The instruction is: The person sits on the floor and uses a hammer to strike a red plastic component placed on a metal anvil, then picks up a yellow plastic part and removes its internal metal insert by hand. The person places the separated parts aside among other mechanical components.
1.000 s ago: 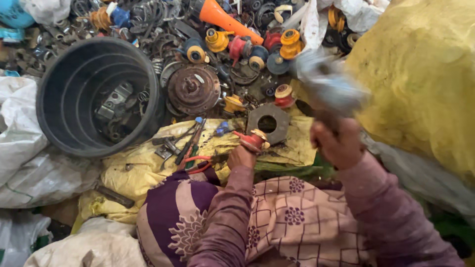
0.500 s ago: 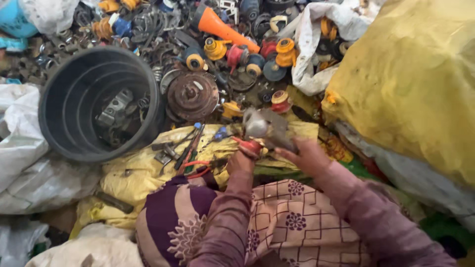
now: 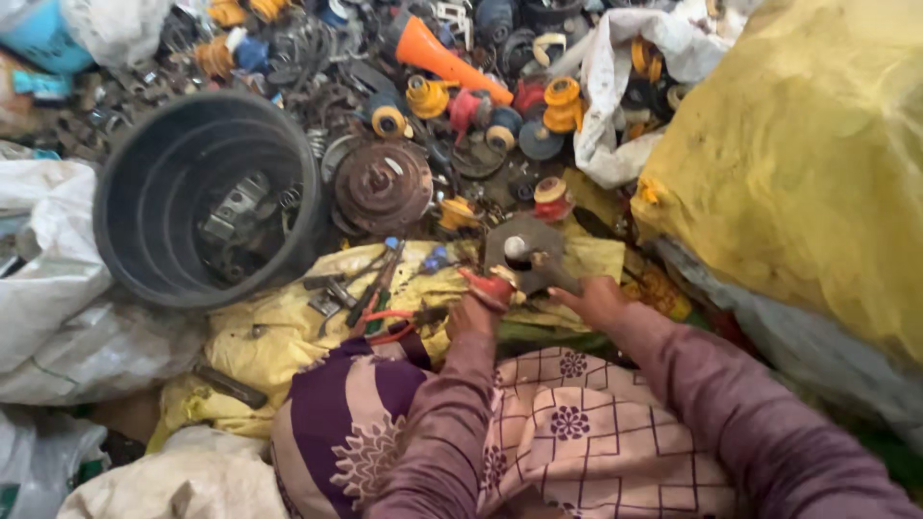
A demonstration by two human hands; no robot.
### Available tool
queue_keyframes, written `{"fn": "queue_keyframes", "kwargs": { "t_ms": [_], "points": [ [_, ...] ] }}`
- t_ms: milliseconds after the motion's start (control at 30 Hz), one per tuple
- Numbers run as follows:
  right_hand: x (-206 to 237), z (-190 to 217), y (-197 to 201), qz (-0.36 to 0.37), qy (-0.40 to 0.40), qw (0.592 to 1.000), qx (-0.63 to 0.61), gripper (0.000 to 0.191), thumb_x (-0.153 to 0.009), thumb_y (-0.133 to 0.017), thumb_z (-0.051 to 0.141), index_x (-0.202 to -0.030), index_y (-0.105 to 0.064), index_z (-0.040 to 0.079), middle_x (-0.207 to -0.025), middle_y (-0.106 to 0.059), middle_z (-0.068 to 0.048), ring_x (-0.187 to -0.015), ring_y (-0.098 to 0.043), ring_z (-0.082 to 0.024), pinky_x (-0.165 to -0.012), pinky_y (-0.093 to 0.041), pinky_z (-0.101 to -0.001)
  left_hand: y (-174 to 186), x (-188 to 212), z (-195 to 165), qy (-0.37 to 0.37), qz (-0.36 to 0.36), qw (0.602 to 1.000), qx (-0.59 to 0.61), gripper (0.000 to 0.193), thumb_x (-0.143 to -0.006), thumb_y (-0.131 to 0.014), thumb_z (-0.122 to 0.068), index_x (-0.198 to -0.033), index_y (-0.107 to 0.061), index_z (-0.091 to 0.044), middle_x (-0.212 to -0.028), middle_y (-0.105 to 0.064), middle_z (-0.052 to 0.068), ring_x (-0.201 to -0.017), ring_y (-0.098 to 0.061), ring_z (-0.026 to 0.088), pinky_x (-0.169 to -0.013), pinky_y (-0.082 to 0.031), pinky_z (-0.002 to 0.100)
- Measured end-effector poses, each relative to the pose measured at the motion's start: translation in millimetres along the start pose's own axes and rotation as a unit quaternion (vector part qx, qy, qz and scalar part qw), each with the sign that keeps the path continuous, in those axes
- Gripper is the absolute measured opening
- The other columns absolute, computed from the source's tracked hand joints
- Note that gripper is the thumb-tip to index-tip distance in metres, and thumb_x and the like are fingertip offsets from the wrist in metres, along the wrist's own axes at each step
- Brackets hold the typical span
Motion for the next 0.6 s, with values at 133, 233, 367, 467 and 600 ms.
{"fn": "queue_keyframes", "kwargs": {
  "t_ms": [133,233,367,467,600],
  "points": [
    [33,16,54,-0.049,0.043,0.985,-0.162,0.045,-0.088,-0.076,0.04,-0.097,-0.068,-0.003,-0.069,-0.066,-0.012,-0.053,-0.064,-0.022,-0.049,-0.053,-0.0379,3,10,-4,-0.017,0.042,0.998,-0.043,0.072,-0.087,-0.055,-0.067,-0.129,-0.069,-0.011,-0.124,-0.069,0.025,-0.122,-0.064,0.04,-0.101,-0.051,0.05],
    [55,33,99,-0.084,0.154,0.952,-0.252,0.027,-0.095,-0.072,0.027,-0.092,-0.068,0.0,-0.069,-0.068,-0.008,-0.056,-0.065,-0.013,-0.051,-0.055,-0.0308,2,10,-2,0.013,0.055,0.998,-0.038,0.074,-0.09,-0.055,-0.071,-0.128,-0.069,-0.009,-0.124,-0.067,0.027,-0.123,-0.062,0.041,-0.103,-0.05,0.049],
    [58,41,92,-0.098,0.231,0.856,-0.453,0.013,-0.093,-0.067,0.013,-0.101,-0.061,0.005,-0.075,-0.062,-0.005,-0.056,-0.06,-0.01,-0.046,-0.05,-0.0286,1,8,-2,0.009,0.048,0.996,-0.068,0.072,-0.087,-0.06,-0.068,-0.12,-0.074,-0.007,-0.123,-0.07,0.024,-0.119,-0.067,0.039,-0.099,-0.054,0.048],
    [49,50,59,-0.136,0.339,0.922,-0.13,0.027,-0.088,-0.078,0.023,-0.106,-0.074,0.003,-0.092,-0.07,-0.02,-0.074,-0.069,-0.031,-0.06,-0.056,-0.046,1,8,0,0.012,0.041,0.997,-0.057,0.075,-0.084,-0.06,-0.072,-0.119,-0.074,-0.008,-0.123,-0.07,0.021,-0.119,-0.067,0.037,-0.098,-0.054,0.047],
    [24,26,27,0.042,0.029,0.992,0.118,0.05,-0.091,-0.08,0.056,-0.101,-0.075,0.007,-0.095,-0.076,-0.018,-0.086,-0.073,-0.035,-0.078,-0.058,-0.0488,-4,5,1,0.0,0.033,0.998,-0.048,0.073,-0.084,-0.059,-0.073,-0.118,-0.075,-0.01,-0.121,-0.072,0.021,-0.118,-0.067,0.039,-0.098,-0.054,0.049]
  ]
}}
Point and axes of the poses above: each hand's wrist, its own x-axis away from the middle knuckle, its own y-axis out of the back of the hand, z = x × y, the point moved 4 cm from there along -x, towards the middle knuckle
